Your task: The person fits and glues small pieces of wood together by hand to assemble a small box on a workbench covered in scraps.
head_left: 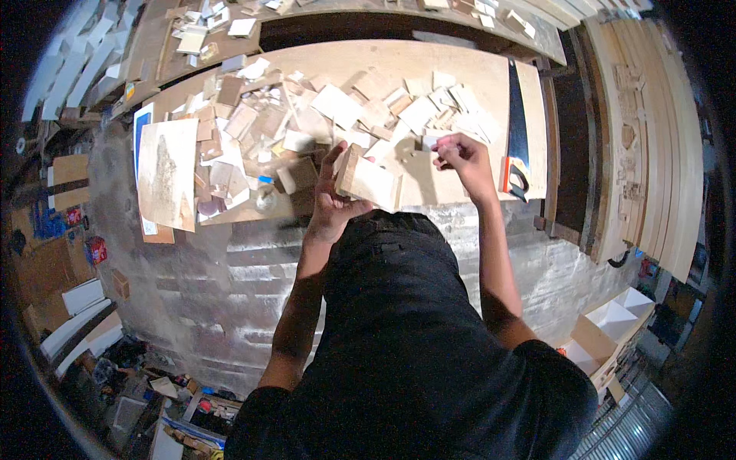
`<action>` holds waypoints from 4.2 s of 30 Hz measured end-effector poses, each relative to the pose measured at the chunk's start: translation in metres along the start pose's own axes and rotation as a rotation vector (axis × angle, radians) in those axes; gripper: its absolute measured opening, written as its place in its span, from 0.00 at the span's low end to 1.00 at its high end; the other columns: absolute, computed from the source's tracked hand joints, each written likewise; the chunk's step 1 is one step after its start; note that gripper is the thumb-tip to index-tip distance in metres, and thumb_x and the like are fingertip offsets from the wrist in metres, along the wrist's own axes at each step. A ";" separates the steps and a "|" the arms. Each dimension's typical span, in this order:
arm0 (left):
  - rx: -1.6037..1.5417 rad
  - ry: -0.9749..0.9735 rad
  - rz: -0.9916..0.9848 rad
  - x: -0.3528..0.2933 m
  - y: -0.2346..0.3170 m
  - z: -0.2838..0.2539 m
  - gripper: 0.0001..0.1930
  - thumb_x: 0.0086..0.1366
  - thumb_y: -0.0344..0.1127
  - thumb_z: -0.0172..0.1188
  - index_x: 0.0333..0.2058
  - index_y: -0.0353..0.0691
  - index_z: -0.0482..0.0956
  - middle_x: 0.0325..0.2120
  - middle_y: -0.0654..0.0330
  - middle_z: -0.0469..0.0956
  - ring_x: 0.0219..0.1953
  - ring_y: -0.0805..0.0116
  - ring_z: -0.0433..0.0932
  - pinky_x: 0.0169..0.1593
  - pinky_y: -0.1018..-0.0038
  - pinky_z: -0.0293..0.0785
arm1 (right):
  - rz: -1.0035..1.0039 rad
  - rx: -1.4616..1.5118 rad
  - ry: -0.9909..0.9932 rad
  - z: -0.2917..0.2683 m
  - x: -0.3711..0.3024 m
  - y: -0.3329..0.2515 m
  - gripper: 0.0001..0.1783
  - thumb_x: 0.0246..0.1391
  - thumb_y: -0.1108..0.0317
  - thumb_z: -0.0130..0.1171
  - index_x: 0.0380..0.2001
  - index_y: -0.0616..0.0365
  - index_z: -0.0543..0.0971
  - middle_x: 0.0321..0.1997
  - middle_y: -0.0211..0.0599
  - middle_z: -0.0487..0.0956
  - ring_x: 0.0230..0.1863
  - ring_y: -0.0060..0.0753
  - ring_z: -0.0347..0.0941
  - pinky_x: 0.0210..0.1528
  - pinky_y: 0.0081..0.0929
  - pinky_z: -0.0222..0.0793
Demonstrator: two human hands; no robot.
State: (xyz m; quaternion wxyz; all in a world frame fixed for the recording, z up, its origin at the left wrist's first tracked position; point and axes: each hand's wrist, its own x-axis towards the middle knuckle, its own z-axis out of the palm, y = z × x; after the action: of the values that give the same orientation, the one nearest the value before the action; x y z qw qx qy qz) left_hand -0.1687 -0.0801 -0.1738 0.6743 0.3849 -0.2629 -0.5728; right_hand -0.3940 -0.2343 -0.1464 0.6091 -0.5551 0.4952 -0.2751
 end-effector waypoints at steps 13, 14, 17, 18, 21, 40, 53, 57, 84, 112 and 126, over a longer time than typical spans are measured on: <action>-0.099 0.019 -0.186 0.005 -0.104 0.061 0.55 0.46 0.16 0.72 0.69 0.49 0.49 0.58 0.59 0.68 0.59 0.65 0.70 0.60 0.68 0.72 | -0.362 -1.066 -0.637 -0.031 -0.001 -0.025 0.35 0.33 0.48 0.73 0.45 0.60 0.83 0.28 0.54 0.81 0.34 0.51 0.80 0.39 0.40 0.73; -0.086 0.041 -0.192 0.004 -0.105 0.064 0.55 0.46 0.16 0.71 0.69 0.49 0.49 0.58 0.59 0.68 0.59 0.65 0.70 0.59 0.68 0.72 | -0.333 -1.096 -0.670 -0.030 0.000 -0.024 0.36 0.32 0.48 0.73 0.45 0.60 0.83 0.29 0.55 0.81 0.36 0.52 0.80 0.41 0.40 0.74; -0.016 0.030 -0.149 0.002 -0.118 0.060 0.54 0.46 0.15 0.70 0.69 0.50 0.50 0.56 0.58 0.70 0.56 0.67 0.72 0.55 0.71 0.75 | -0.281 -1.172 -0.737 -0.027 0.001 -0.019 0.37 0.29 0.48 0.75 0.44 0.60 0.83 0.32 0.55 0.82 0.38 0.53 0.80 0.44 0.41 0.74; -0.013 0.023 -0.151 0.001 -0.123 0.059 0.54 0.46 0.15 0.70 0.69 0.50 0.50 0.55 0.58 0.71 0.55 0.67 0.73 0.54 0.71 0.75 | -0.285 -1.187 -0.735 -0.029 0.002 -0.013 0.38 0.27 0.48 0.76 0.44 0.60 0.83 0.32 0.55 0.82 0.38 0.53 0.80 0.44 0.41 0.75; -0.018 0.008 -0.150 -0.003 -0.132 0.058 0.55 0.45 0.17 0.72 0.69 0.48 0.48 0.51 0.56 0.75 0.49 0.69 0.77 0.53 0.71 0.75 | -0.276 -1.206 -0.728 -0.027 0.001 -0.007 0.39 0.25 0.48 0.77 0.44 0.60 0.83 0.32 0.55 0.82 0.38 0.53 0.80 0.44 0.40 0.75; 0.228 -0.031 -0.012 -0.002 -0.134 0.063 0.54 0.46 0.19 0.72 0.68 0.46 0.48 0.55 0.52 0.72 0.55 0.63 0.74 0.58 0.66 0.74 | -0.346 -1.340 -0.679 -0.025 0.001 0.023 0.29 0.25 0.52 0.76 0.33 0.56 0.83 0.28 0.48 0.82 0.34 0.52 0.81 0.39 0.44 0.77; 0.220 0.156 -0.215 -0.025 -0.189 0.007 0.54 0.44 0.21 0.75 0.66 0.41 0.49 0.56 0.51 0.69 0.54 0.62 0.73 0.56 0.66 0.74 | -0.385 -1.294 -0.522 -0.015 0.014 0.091 0.26 0.26 0.48 0.73 0.27 0.56 0.82 0.24 0.45 0.81 0.30 0.49 0.81 0.34 0.41 0.77; 0.252 0.263 -0.223 -0.060 -0.205 -0.023 0.51 0.48 0.21 0.75 0.65 0.39 0.49 0.54 0.48 0.71 0.49 0.63 0.77 0.53 0.67 0.77 | -0.357 -1.400 -0.515 -0.001 0.021 0.117 0.26 0.26 0.48 0.74 0.27 0.56 0.82 0.26 0.43 0.82 0.30 0.44 0.82 0.34 0.39 0.78; 0.048 0.414 -0.033 -0.110 -0.088 0.001 0.21 0.65 0.32 0.61 0.56 0.39 0.69 0.40 0.64 0.72 0.40 0.72 0.75 0.42 0.72 0.82 | -0.184 -1.317 -0.365 0.029 0.005 0.138 0.29 0.39 0.45 0.71 0.39 0.55 0.80 0.34 0.43 0.84 0.37 0.43 0.82 0.41 0.40 0.77; 0.843 -0.243 0.403 -0.069 0.241 -0.018 0.12 0.56 0.29 0.67 0.40 0.43 0.84 0.36 0.59 0.80 0.38 0.66 0.80 0.39 0.71 0.77 | 0.037 -0.100 -0.287 0.165 -0.045 0.009 0.07 0.54 0.82 0.56 0.36 0.68 0.80 0.32 0.36 0.83 0.32 0.22 0.79 0.35 0.22 0.76; 0.811 0.140 0.487 -0.050 0.203 -0.103 0.21 0.45 0.25 0.76 0.41 0.42 0.83 0.34 0.58 0.75 0.34 0.71 0.79 0.34 0.78 0.79 | 0.170 0.441 -0.624 0.287 -0.051 -0.090 0.17 0.66 0.60 0.54 0.45 0.65 0.80 0.36 0.34 0.82 0.31 0.23 0.77 0.33 0.24 0.78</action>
State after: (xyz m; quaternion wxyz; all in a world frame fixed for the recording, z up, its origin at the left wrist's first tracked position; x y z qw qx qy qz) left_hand 0.0193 0.0004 -0.0612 0.6002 0.5819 -0.5017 -0.2222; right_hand -0.1322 -0.0935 -0.0767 0.8556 -0.4249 0.2596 -0.1413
